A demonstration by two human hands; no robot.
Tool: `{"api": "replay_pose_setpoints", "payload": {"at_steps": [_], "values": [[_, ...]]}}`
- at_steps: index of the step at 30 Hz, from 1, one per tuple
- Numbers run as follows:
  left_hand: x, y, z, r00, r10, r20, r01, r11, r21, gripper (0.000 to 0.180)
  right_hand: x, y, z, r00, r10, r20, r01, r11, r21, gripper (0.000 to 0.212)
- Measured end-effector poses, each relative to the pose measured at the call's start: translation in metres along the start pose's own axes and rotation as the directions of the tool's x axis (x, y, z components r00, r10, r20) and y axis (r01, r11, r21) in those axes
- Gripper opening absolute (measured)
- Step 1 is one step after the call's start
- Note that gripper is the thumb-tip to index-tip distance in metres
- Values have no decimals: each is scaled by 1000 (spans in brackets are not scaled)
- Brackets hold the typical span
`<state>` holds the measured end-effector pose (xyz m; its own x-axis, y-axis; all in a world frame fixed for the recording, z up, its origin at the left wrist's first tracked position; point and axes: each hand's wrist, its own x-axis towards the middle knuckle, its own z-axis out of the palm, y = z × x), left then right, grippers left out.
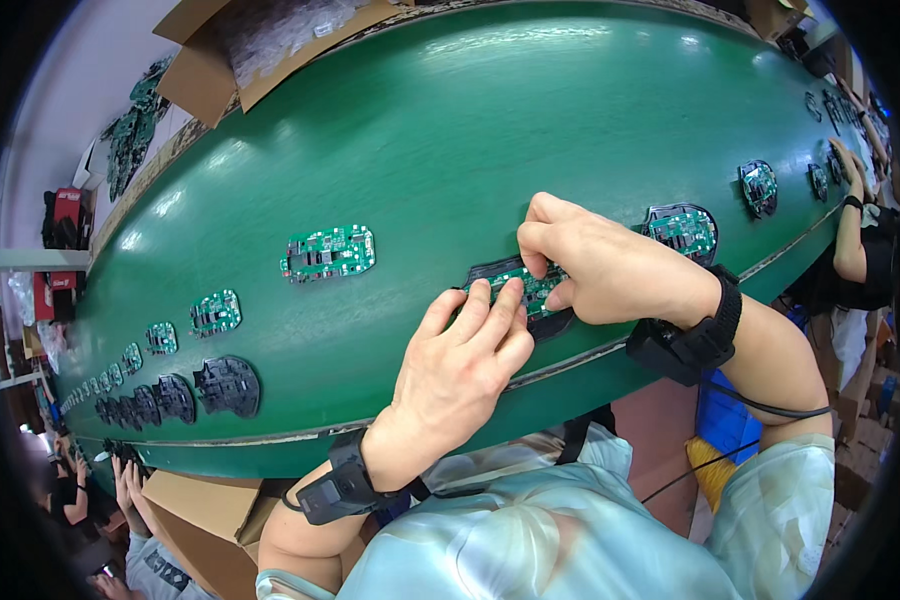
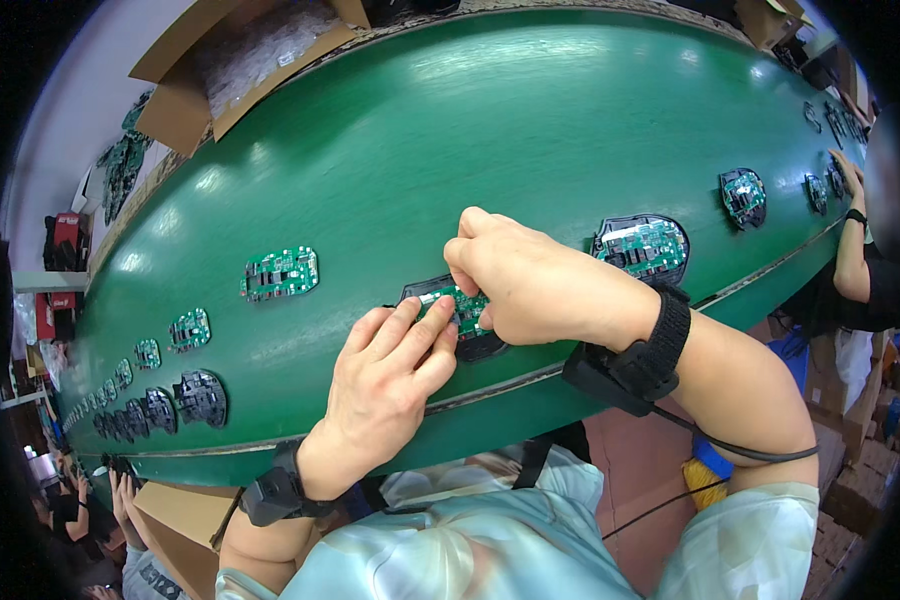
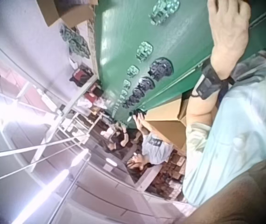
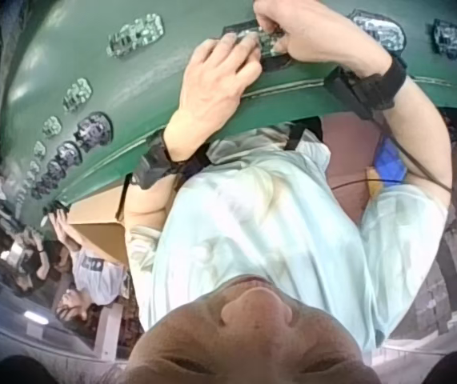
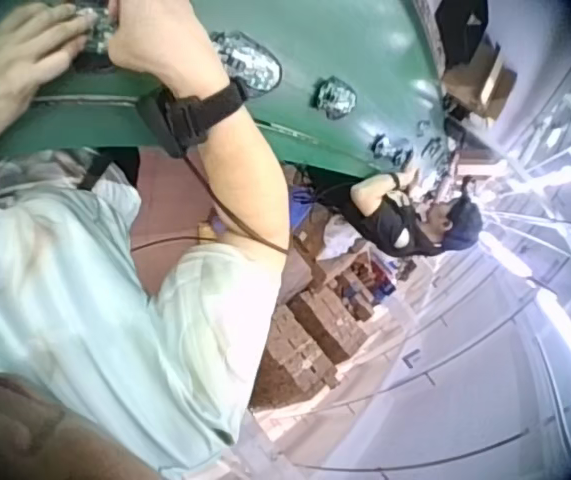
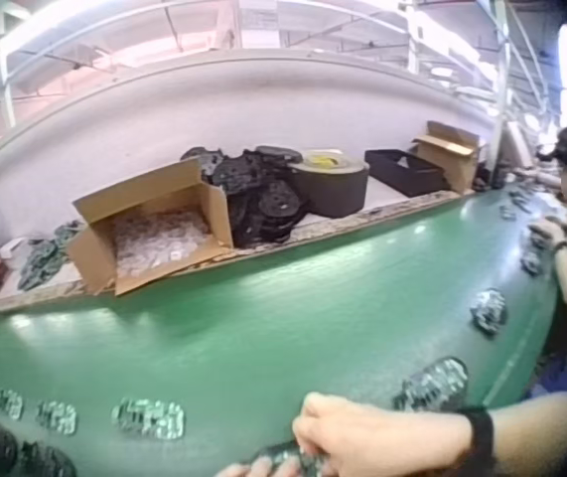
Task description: Assembling internal components and circuit boards into computer mouse shells on a production line.
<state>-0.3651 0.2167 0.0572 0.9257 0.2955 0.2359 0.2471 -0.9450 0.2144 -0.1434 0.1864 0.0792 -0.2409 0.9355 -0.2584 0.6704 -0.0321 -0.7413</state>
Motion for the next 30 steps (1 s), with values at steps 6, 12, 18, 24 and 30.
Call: {"api": "replay_pose_setpoints", "payload": {"at_steps": [6, 12, 18, 24, 30], "values": [[0, 4, 3, 1000, -3, -10, 3, 1000, 14, 28, -2, -3, -1, 1000, 4, 2, -4, 997, -71, 34], [1, -3, 4, 997, -25, -74, 20, 998, -66, 31, 4, -2, -15, 1000, 18, 24, -16, 996, -90, 32], [-2, -4, 3, 997, -64, -40, 56, 984, -170, 43, 9, 5, -34, 982, 30, 185, -41, 998, 55, 30], [0, 3, 2, 999, -41, -34, 36, 989, -143, 44, 7, 4, -23, 991, -7, 132, 19, 995, -95, 30], [9, 11, 1, 1000, -9, 2, 9, 999, -31, 40, 4, -1, -24, 989, 46, 143, -20, 983, -181, 30]]}}
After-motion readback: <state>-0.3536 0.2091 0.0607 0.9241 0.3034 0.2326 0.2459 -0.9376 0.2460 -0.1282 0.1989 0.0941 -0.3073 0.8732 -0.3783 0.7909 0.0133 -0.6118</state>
